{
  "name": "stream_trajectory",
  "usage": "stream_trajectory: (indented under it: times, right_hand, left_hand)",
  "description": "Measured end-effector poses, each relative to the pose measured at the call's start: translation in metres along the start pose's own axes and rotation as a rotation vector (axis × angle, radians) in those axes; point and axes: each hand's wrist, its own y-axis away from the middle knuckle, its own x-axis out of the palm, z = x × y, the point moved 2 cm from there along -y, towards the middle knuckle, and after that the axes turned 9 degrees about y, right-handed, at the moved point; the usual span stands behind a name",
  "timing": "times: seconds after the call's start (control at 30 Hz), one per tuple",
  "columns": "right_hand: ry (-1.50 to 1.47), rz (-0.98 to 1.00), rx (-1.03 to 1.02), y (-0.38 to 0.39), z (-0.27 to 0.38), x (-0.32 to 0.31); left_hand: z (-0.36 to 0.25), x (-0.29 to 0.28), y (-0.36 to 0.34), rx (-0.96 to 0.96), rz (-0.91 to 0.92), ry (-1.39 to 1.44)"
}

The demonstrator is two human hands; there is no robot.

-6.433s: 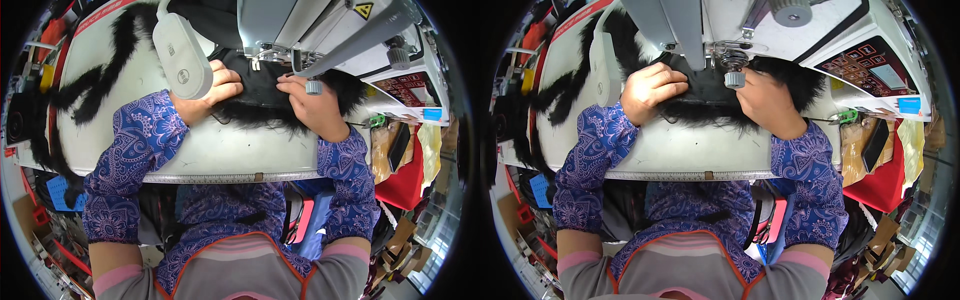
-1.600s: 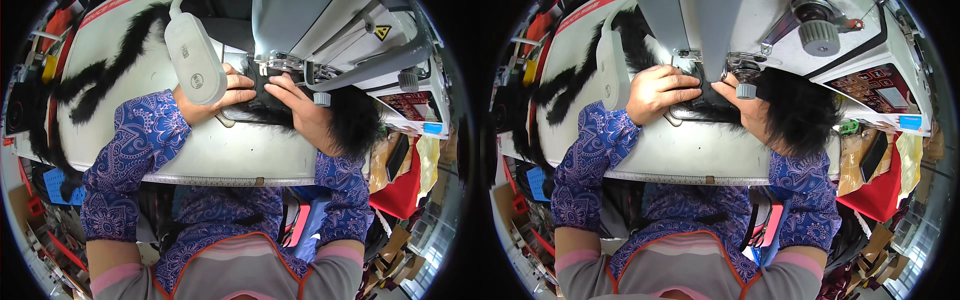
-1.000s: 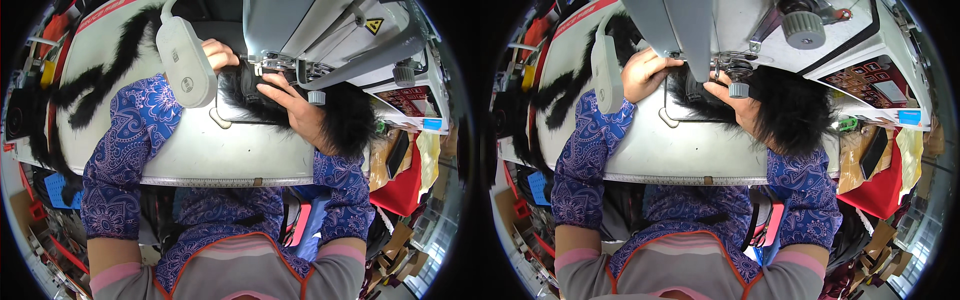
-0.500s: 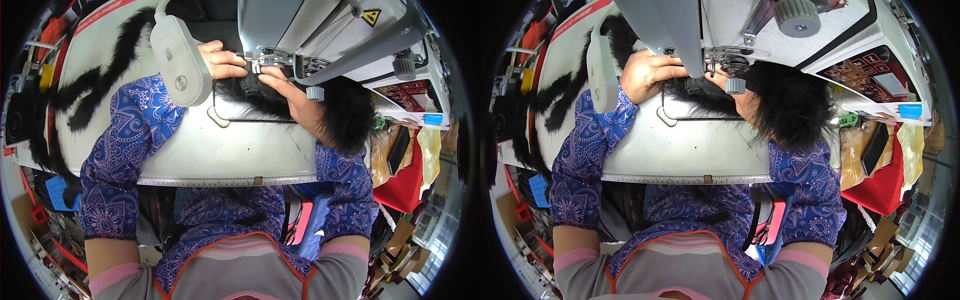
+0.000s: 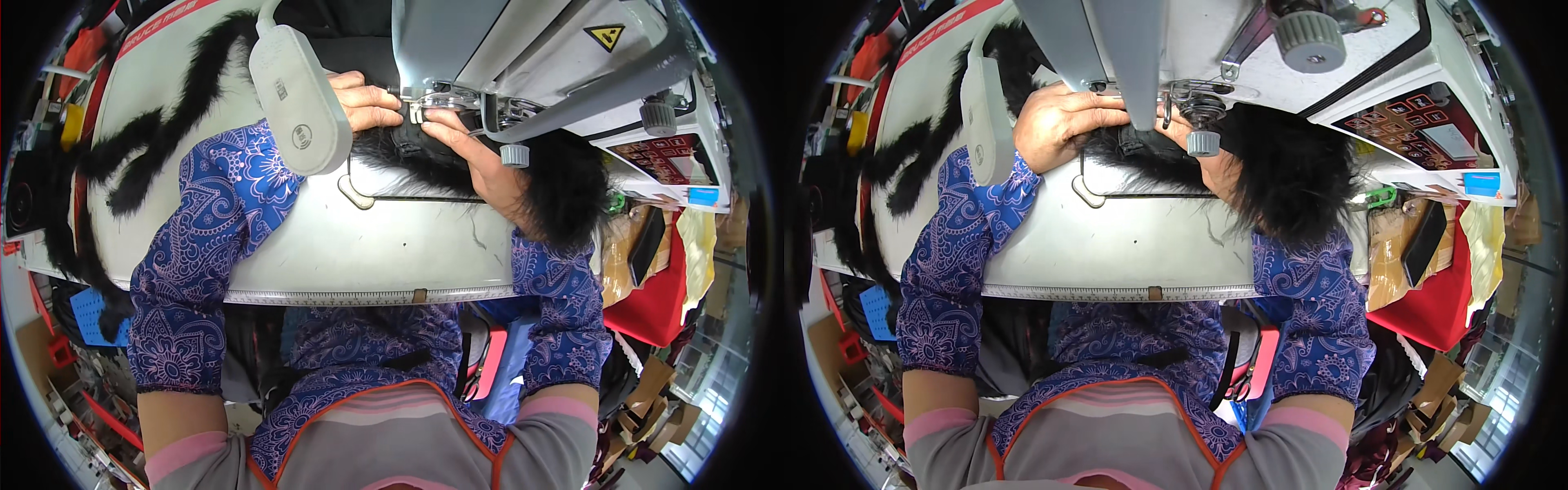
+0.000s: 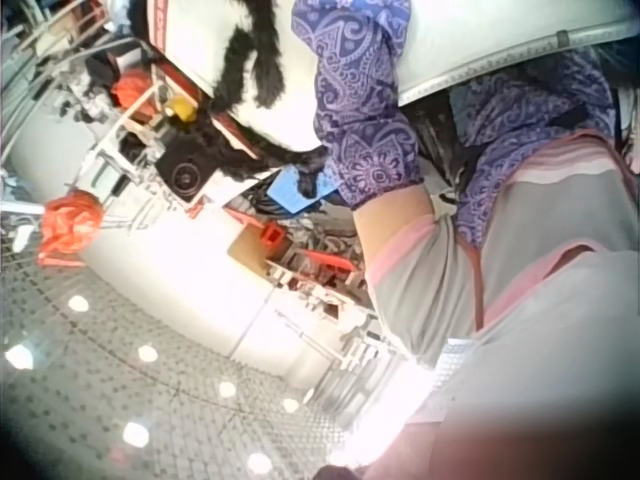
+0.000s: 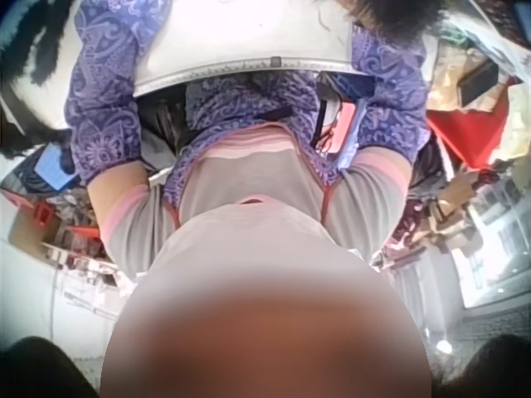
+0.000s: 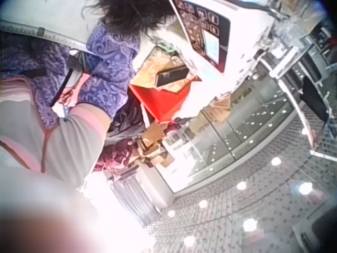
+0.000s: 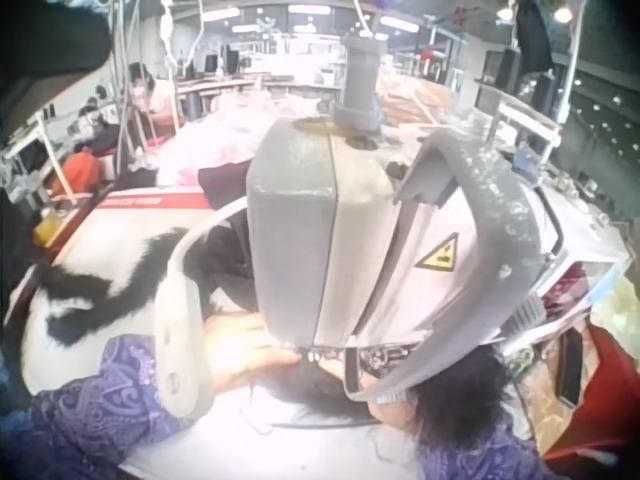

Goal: Sewing black fur trim onto a piece of clothing using an industrial sewing machine.

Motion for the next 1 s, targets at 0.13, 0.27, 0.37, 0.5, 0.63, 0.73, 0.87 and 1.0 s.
stream_trajectory:
  times: [0.13,0.27,0.37,0.5,0.63,0.73,0.87,1.0]
  right_hand:
    - [-0.088,-0.05,-0.168,0.006,-0.027,0.01]
    - [-0.207,-0.061,-0.097,0.007,-0.027,0.012]
    - [-0.225,0.017,0.016,0.004,-0.019,0.005]
    - [0.04,0.127,0.056,0.022,0.004,-0.011]
    - [0.441,-0.032,-0.327,0.118,0.058,-0.016]
    - [0.241,-0.033,-0.022,0.204,0.081,0.007]
    - [0.369,0.099,0.992,0.406,0.045,0.074]
    - [0.173,0.52,1.539,0.541,0.076,0.13]
  left_hand:
    - [0.001,0.002,-0.002,0.027,-0.031,-0.006]
    - [0.0,0.002,-0.001,0.041,-0.025,0.035]
    - [-0.001,0.002,0.0,0.041,-0.028,0.053]
    - [-0.006,-0.002,0.001,0.0,-0.044,-0.002]
    - [-0.002,0.0,0.005,0.003,-0.086,0.089]
    - [-0.001,-0.007,0.015,-0.124,-0.09,0.09]
    - [0.007,-0.018,0.03,-0.259,-0.114,0.047]
    - [0.007,-0.013,0.031,-0.284,-0.185,0.131]
